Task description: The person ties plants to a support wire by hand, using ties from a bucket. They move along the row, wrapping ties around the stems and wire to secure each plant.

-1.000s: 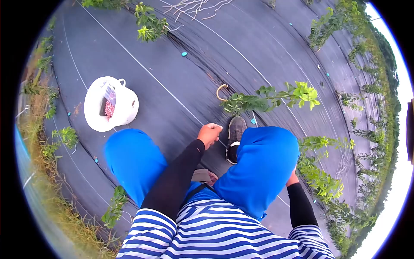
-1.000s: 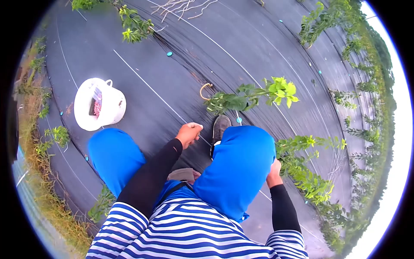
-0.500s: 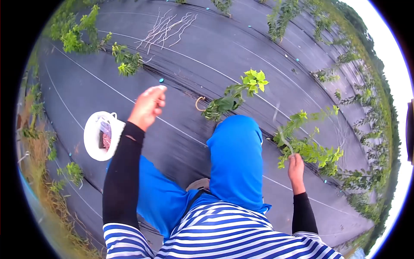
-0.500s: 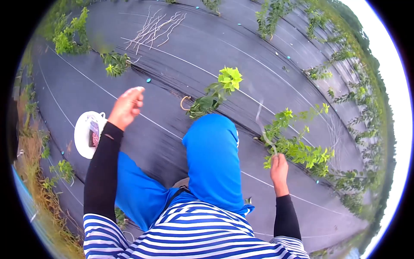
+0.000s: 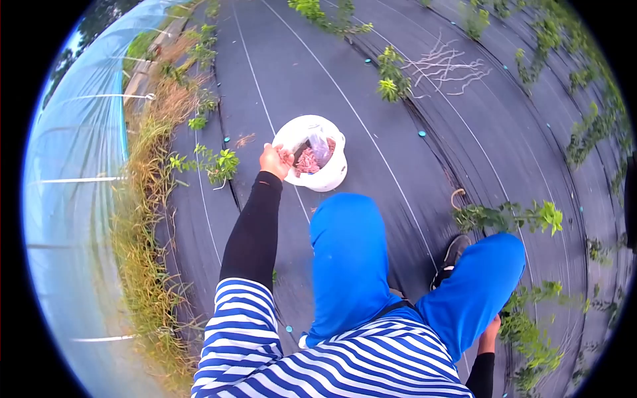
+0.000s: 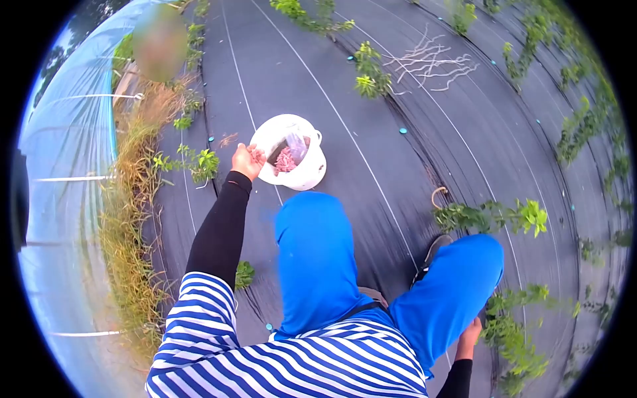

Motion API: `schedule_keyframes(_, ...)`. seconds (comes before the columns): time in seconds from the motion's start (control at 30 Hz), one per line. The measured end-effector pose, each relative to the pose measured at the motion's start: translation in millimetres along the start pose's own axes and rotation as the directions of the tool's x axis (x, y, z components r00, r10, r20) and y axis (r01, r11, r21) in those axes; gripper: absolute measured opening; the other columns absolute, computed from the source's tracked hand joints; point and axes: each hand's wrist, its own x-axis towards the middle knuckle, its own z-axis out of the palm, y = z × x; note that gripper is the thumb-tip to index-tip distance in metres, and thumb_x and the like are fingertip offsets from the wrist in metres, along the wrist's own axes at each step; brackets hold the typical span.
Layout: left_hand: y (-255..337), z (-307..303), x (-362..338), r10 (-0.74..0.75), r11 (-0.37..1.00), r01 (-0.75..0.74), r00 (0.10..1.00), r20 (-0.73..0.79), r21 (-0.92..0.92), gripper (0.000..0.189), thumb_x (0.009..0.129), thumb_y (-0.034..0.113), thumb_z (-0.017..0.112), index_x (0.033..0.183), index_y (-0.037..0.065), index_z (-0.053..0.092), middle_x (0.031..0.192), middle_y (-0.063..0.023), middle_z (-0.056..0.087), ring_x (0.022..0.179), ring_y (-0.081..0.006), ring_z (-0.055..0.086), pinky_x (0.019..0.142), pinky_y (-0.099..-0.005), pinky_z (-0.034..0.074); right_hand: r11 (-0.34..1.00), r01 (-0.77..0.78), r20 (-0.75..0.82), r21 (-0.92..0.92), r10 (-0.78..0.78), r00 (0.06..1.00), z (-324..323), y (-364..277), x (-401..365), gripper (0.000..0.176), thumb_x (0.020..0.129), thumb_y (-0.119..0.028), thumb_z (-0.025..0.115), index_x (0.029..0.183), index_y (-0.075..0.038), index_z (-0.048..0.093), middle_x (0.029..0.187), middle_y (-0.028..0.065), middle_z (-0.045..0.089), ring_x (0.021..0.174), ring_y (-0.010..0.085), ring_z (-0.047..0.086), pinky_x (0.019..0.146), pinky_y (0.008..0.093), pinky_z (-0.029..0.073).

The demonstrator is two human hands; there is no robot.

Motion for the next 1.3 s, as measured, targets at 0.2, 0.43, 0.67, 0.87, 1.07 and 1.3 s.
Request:
schedule_keyframes(0.2, -32.2, -77.8, 95.5, 0.253, 0.781, -0.300, 0.954, 0.162, 0.548, 0.051, 0.086, 0.049, 0.045, 0.122, 0.013, 0.039, 0.111, -0.0098, 0.051, 0.102, -0.0282, 0.052, 0.080, -0.0452, 0.045, 0.983, 0.036, -0.077, -0.178, -0.050, 0.996, -9.6, -23.1, 15.3, 0.017, 0.088, -0.015, 0.050, 0.081, -0.001, 0.057, 0.065, -0.0008, 0.052, 0.055, 0.0079, 0.044, 0.049, 0.0253, 0.036)
schedule_keyframes(0.43, -24.6, -64.6, 81.6, 0.015, 0.955, -0.054, 0.990, 0.137, 0.291, 0.051, 0.089, 0.054, 0.037, 0.130, 0.022, 0.039, 0.135, -0.0040, 0.041, 0.113, -0.0202, 0.041, 0.089, -0.0388, 0.034, 0.957, 0.023, -0.457, -0.289, -0.159, 0.875, -1.1, -121.1, 27.7, 0.021, 0.089, -0.017, 0.047, 0.076, -0.001, 0.051, 0.069, 0.0081, 0.049, 0.065, 0.0168, 0.046, 0.059, 0.0335, 0.038)
schedule_keyframes(0.67, -23.0, -0.9, -30.6, 0.019, 0.957, -0.080, 0.976, 0.215, 0.278, 0.053, 0.096, 0.045, 0.036, 0.138, 0.013, 0.033, 0.135, -0.0094, 0.042, 0.123, -0.0220, 0.041, 0.102, -0.0375, 0.031, 0.877, -0.097, -0.353, -0.470, -0.086, 0.932, 39.6, -4.9, 46.9, 0.025, 0.082, -0.020, 0.049, 0.081, 0.002, 0.062, 0.068, 0.0216, 0.060, 0.069, 0.0358, 0.060, 0.067, 0.0427, 0.046)
schedule_keyframes(0.87, -1.2, 63.6, -65.5, 0.155, 0.898, -0.327, 0.861, 0.484, 0.295, 0.048, 0.094, 0.037, 0.046, 0.132, 0.007, 0.042, 0.121, -0.0070, 0.050, 0.104, -0.0167, 0.050, 0.089, -0.0315, 0.041, 0.921, 0.206, -0.414, -0.331, -0.338, 0.845, 34.6, -164.4, 37.5, 0.020, 0.089, -0.016, 0.044, 0.088, 0.000, 0.057, 0.079, 0.0166, 0.059, 0.077, 0.0283, 0.059, 0.071, 0.0353, 0.045)
schedule_keyframes(1.07, -13.0, 198.7, -197.0, 0.238, 0.827, -0.534, 0.617, 0.750, 0.177, 0.042, 0.095, 0.030, 0.049, 0.123, -0.001, 0.048, 0.111, -0.0153, 0.059, 0.097, -0.0208, 0.060, 0.083, -0.0318, 0.050, 0.763, 0.527, -0.228, -0.375, -0.627, 0.745, 30.6, -307.8, 7.0, 0.015, 0.089, -0.009, 0.043, 0.087, -0.001, 0.055, 0.073, 0.0125, 0.056, 0.065, 0.0222, 0.056, 0.060, 0.0321, 0.042)
schedule_keyframes(1.3, -43.3, 294.6, -241.6, 0.098, 0.993, 0.013, 0.494, 0.864, -0.121, 0.053, 0.099, 0.033, 0.032, 0.137, -0.004, 0.025, 0.137, -0.0205, 0.038, 0.126, -0.0318, 0.040, 0.105, -0.0421, 0.034, 0.733, 0.634, 0.166, -0.249, -0.612, 0.773, 85.5, -377.1, -58.5, 0.011, 0.087, -0.005, 0.046, 0.087, -0.003, 0.056, 0.060, 0.0096, 0.051, 0.050, 0.0159, 0.050, 0.050, 0.0291, 0.038)
